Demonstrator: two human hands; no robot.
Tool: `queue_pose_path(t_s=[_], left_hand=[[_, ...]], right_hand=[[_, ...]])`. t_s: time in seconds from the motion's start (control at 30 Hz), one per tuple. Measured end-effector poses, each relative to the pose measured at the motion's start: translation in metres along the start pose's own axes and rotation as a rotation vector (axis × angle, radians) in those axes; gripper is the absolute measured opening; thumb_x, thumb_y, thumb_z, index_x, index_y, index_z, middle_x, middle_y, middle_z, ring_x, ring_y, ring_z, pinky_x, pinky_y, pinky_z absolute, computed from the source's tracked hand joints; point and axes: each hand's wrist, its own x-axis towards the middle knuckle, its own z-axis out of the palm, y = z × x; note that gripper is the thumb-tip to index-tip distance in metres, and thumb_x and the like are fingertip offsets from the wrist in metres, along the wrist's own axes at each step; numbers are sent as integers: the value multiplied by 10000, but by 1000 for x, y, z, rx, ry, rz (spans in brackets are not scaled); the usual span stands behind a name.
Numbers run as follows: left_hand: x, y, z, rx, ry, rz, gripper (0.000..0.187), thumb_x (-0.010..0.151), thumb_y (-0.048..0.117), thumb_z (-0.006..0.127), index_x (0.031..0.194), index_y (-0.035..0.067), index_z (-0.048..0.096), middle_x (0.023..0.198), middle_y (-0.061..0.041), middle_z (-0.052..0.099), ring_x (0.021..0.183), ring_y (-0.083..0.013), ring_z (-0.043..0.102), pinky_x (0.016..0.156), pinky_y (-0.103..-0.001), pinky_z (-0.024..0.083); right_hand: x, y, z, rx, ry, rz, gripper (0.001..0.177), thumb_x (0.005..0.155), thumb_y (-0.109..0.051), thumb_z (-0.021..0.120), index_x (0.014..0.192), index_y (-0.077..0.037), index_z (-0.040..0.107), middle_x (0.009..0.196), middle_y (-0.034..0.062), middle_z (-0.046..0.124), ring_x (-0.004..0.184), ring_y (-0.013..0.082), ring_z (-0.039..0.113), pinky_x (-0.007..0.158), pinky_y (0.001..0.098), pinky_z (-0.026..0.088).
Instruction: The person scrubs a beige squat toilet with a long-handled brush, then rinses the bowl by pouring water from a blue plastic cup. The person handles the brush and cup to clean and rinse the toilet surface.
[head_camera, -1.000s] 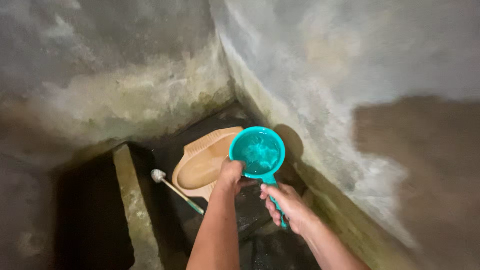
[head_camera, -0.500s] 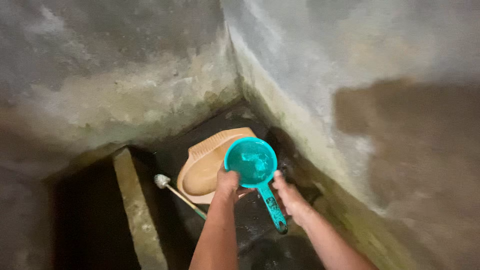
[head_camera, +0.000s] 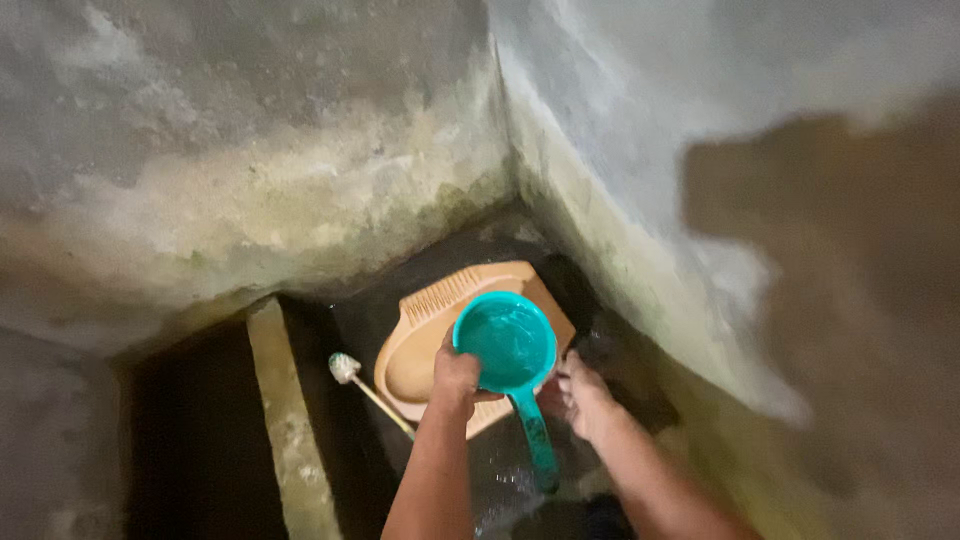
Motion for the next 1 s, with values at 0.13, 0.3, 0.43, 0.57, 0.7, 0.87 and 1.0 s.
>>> queue_pose_path(t_s=[0.13,0.3,0.43,0.57,0.7,0.87,1.0], left_hand=[[32,29,26,93,94,59,886,819,-121,362,1576,340,347,1413,-175,594,1086,-492,706,630,-631,649],[59,107,68,279,223,199,805,843,-88,457,1543,303,388,1478,-178,472,1124,-493,657,619,-611,665],[66,166,93,-77,256,158,782,853,-77,417,1542,290,369,1423,-140,545,1107,-476,694,653,-603,627],[75,191,91,-482,123,124,650,862,-96,367,1430,212,439,1342,-212,585,1045,-496,692,654,-663,634],[78,174,72,-593,102,134,669,837,-123,352,1390,233,472,1341,-186,596,1010,-460,701,653,-642,645],[68,116,40,-550,194,76,617,887,-60,336,1399,270,438,1348,-160,608,1052,-470,703,661,-638,631],[53,44,8,-553,249,13,682,855,-109,343,1427,255,424,1351,-182,603,1066,-476,704,664,-652,641]], right_hand=[[64,-8,4,124,-13,111,389,1070,-394,424,1000,-62,614,913,154,676,780,299,654,695,501,580],[76,-113,50,-44,119,126,313,1054,-325,433,1070,-52,585,937,148,668,749,272,644,638,451,543],[59,-221,106,-49,-23,-233,278,1025,-267,459,1213,-88,556,1080,117,662,876,243,636,753,420,532],[33,-307,132,-56,-125,-570,374,995,-209,485,1357,-123,528,1223,85,655,1003,213,629,867,389,522],[22,-302,122,-140,-143,-652,474,987,-174,510,1458,-129,538,1338,86,657,1152,203,634,993,380,516],[4,-210,98,-266,-146,-463,424,948,-197,614,1362,-106,635,1319,102,691,1201,246,643,1044,414,502],[-27,-135,89,-321,-142,-306,384,946,-286,640,1292,-121,659,1256,91,734,1154,213,675,1021,394,480]])
